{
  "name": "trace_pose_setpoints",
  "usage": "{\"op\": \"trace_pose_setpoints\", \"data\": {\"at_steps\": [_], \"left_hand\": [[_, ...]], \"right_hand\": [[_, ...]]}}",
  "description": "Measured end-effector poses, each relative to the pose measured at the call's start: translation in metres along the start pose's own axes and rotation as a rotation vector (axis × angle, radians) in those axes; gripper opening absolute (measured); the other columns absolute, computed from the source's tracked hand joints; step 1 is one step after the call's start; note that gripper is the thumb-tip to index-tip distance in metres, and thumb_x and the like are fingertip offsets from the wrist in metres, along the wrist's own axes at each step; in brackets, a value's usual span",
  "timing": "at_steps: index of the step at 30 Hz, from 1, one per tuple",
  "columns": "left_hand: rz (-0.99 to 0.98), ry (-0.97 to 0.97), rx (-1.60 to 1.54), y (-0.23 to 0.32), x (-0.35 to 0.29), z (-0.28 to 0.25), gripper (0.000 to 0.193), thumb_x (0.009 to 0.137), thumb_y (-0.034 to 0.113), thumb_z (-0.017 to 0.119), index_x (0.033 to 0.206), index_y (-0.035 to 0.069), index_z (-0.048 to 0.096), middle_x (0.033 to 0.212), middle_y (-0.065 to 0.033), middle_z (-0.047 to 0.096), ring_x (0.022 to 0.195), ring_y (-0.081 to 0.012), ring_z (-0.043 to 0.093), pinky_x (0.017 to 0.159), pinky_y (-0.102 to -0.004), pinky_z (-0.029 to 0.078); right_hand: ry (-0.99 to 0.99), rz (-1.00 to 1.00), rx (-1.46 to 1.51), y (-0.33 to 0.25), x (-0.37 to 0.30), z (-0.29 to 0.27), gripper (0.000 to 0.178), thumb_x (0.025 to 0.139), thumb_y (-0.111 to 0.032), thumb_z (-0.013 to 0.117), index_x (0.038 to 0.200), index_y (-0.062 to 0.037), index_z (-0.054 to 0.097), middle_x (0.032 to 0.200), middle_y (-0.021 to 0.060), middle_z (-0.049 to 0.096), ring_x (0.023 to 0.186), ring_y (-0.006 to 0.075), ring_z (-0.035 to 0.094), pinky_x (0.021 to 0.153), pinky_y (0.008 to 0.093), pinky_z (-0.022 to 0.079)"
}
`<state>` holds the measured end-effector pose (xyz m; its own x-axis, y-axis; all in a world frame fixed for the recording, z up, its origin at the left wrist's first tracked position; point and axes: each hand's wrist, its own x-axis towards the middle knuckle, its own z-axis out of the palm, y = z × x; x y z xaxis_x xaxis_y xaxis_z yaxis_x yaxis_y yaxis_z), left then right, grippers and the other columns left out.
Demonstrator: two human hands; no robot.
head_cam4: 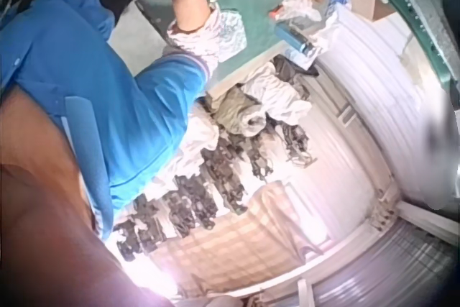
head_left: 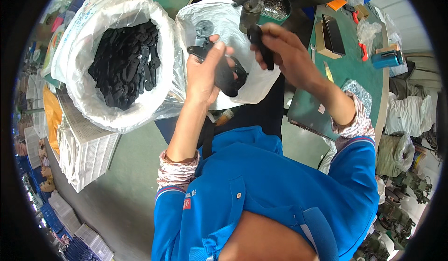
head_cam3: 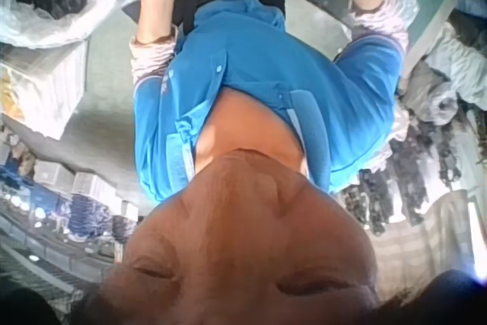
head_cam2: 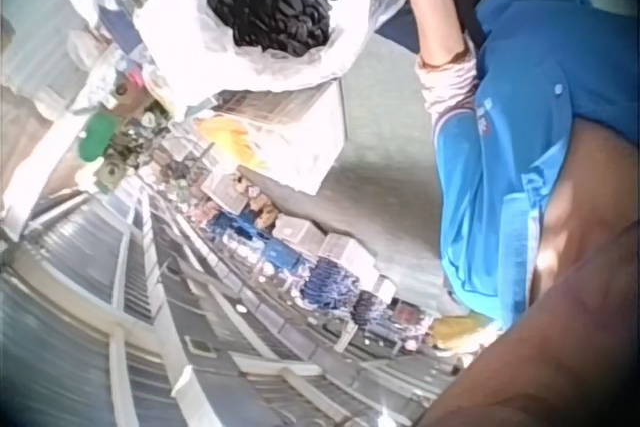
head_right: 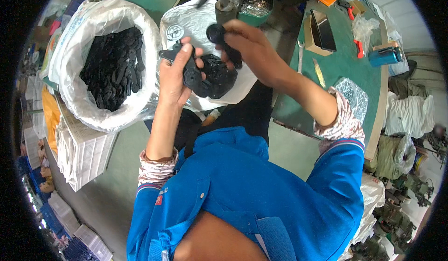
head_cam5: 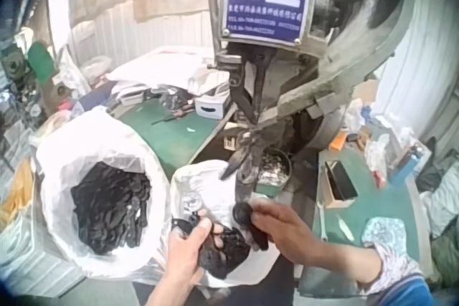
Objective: The person repeatedly picks black plastic components from a large white sack, attaches small metal pieces to them by hand, and places the assembled units into a second white sack. The process continues throughout the clip with consistent handling of each component.
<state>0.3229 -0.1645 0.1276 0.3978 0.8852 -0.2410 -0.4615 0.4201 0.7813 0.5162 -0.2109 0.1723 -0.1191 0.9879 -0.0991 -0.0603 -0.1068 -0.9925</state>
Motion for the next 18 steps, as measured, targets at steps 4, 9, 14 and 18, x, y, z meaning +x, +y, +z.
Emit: {"op": "trace_pose_setpoints", "data": {"at_steps": [4, 9, 14, 18], "left_hand": [[-0.056, -0.173, 0.146, 0.004, -0.010, 0.009, 0.038, 0.083, 0.006, 0.065, 0.117, 0.004, 0.049, 0.086, -0.0122, 0.063, 0.062, -0.0157, 0.060, 0.046, -0.0301, 0.050], [-0.147, -0.253, 0.163, 0.004, -0.014, 0.018, 0.042, 0.082, 0.005, 0.065, 0.120, 0.003, 0.048, 0.085, -0.0110, 0.063, 0.062, -0.0148, 0.060, 0.044, -0.0288, 0.049], [-0.225, -0.183, 0.047, -0.001, -0.010, 0.008, 0.039, 0.092, 0.025, 0.059, 0.123, 0.003, 0.049, 0.091, -0.0117, 0.063, 0.066, -0.0135, 0.062, 0.044, -0.0267, 0.052], [-0.288, -0.131, -0.113, -0.005, -0.003, -0.001, 0.041, 0.091, 0.029, 0.058, 0.122, 0.004, 0.051, 0.097, -0.0127, 0.063, 0.076, -0.0164, 0.064, 0.054, -0.0280, 0.056]], "right_hand": [[0.025, -0.145, -0.213, -0.010, 0.019, 0.009, 0.033, 0.099, -0.025, 0.047, 0.121, -0.0030, 0.057, 0.084, 0.0035, 0.058, 0.066, 0.0069, 0.050, 0.058, 0.0211, 0.041], [0.053, -0.256, -0.341, -0.005, 0.017, -0.001, 0.030, 0.092, -0.014, 0.060, 0.121, -0.0039, 0.060, 0.086, 0.0052, 0.068, 0.075, 0.0072, 0.062, 0.059, 0.0211, 0.047], [0.288, -0.333, -0.215, -0.039, 0.028, -0.022, 0.030, 0.091, -0.021, 0.061, 0.115, -0.0027, 0.061, 0.084, 0.0028, 0.065, 0.063, 0.0069, 0.057, 0.055, 0.0210, 0.046], [0.319, -0.223, -0.049, -0.088, 0.055, -0.025, 0.025, 0.095, -0.015, 0.050, 0.107, 0.0066, 0.056, 0.071, 0.0102, 0.064, 0.045, 0.0125, 0.054, 0.040, 0.0233, 0.042]]}}
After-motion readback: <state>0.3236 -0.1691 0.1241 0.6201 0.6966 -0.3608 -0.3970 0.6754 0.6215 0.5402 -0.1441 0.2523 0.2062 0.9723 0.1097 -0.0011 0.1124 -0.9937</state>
